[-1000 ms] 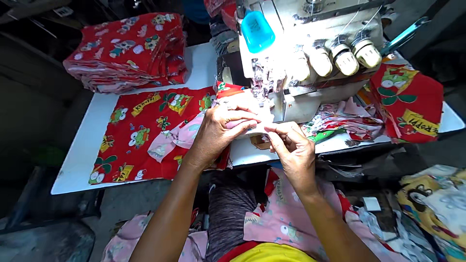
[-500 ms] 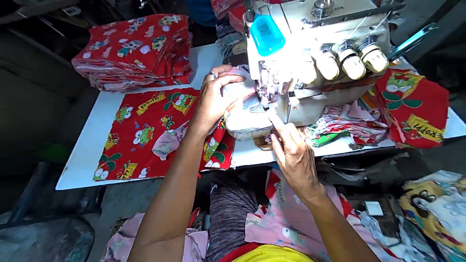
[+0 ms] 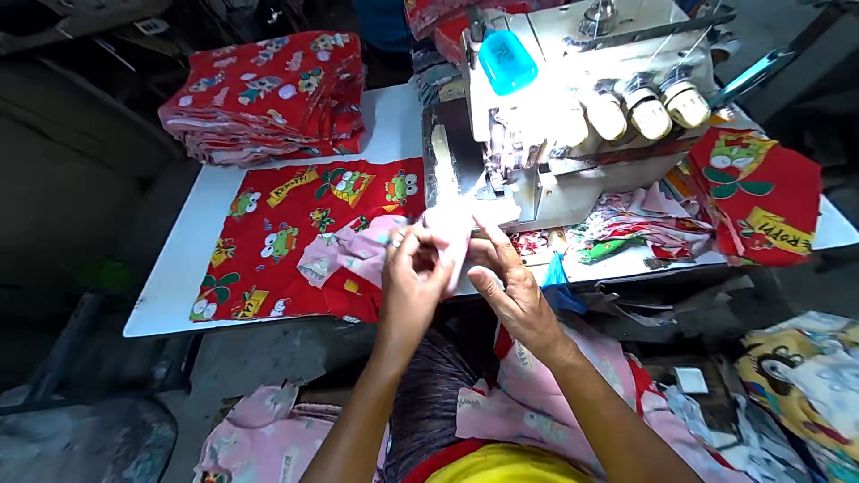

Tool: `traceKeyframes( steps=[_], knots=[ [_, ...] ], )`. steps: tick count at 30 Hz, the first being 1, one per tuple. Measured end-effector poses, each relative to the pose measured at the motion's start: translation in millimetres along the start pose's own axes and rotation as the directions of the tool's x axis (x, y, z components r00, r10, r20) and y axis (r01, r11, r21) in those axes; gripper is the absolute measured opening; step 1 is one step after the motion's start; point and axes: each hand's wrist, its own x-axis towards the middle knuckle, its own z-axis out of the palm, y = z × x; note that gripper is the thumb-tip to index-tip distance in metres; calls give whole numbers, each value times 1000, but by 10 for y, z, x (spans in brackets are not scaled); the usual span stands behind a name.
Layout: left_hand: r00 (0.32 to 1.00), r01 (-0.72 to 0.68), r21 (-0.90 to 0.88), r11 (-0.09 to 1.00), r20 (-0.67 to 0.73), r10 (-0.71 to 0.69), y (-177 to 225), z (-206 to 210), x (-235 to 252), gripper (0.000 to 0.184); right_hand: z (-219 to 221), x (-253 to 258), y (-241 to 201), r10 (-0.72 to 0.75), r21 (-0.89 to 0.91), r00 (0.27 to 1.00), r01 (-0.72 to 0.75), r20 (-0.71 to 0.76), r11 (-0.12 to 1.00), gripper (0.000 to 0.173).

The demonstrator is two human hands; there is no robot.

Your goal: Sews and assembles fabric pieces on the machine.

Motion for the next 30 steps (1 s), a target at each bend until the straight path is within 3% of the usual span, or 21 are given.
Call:
traceKeyframes(
  steps=[2,5,7,11,15,16,19,21,25,30],
  knots=[
    [987,-27,-43,999,160,34,-41,64,-190,19,-40,10,11,70,132,991,-54,-115,990,41],
    [882,-241,23,970,421,209,-107,66,-332,28,-243,76,168,168,180,892,-99,-420,979,29],
    [869,-350,79,933,400,292,-73,61,-347,30,-414,115,234,133,122,859,-84,-494,989,17],
    [924,-354,38,935,168,343,119,38,-256,35,-462,20,41,-13,-14,924,8,-383,1000,31],
    [926,-365,60,929,120,357,172,94,-158,60,-300,-182,-204,-109,20,938,122,-330,992,12],
    [926,-363,80,928,142,350,166,103,-152,54,-272,-231,-230,-105,47,938,128,-332,991,14],
    [928,-338,37,941,179,326,94,111,-174,13,-286,-330,-246,-44,77,949,71,-311,995,40],
    [934,-304,15,953,201,295,58,71,-211,8,-329,-365,-230,5,64,955,15,-296,998,45],
    [942,-276,-9,961,198,272,14,5,-265,13,-349,-430,-198,73,76,951,-52,-302,996,16],
    [954,-280,45,959,124,273,-47,-52,-303,13,-367,-498,-142,156,233,944,-88,-291,968,7]
  ],
)
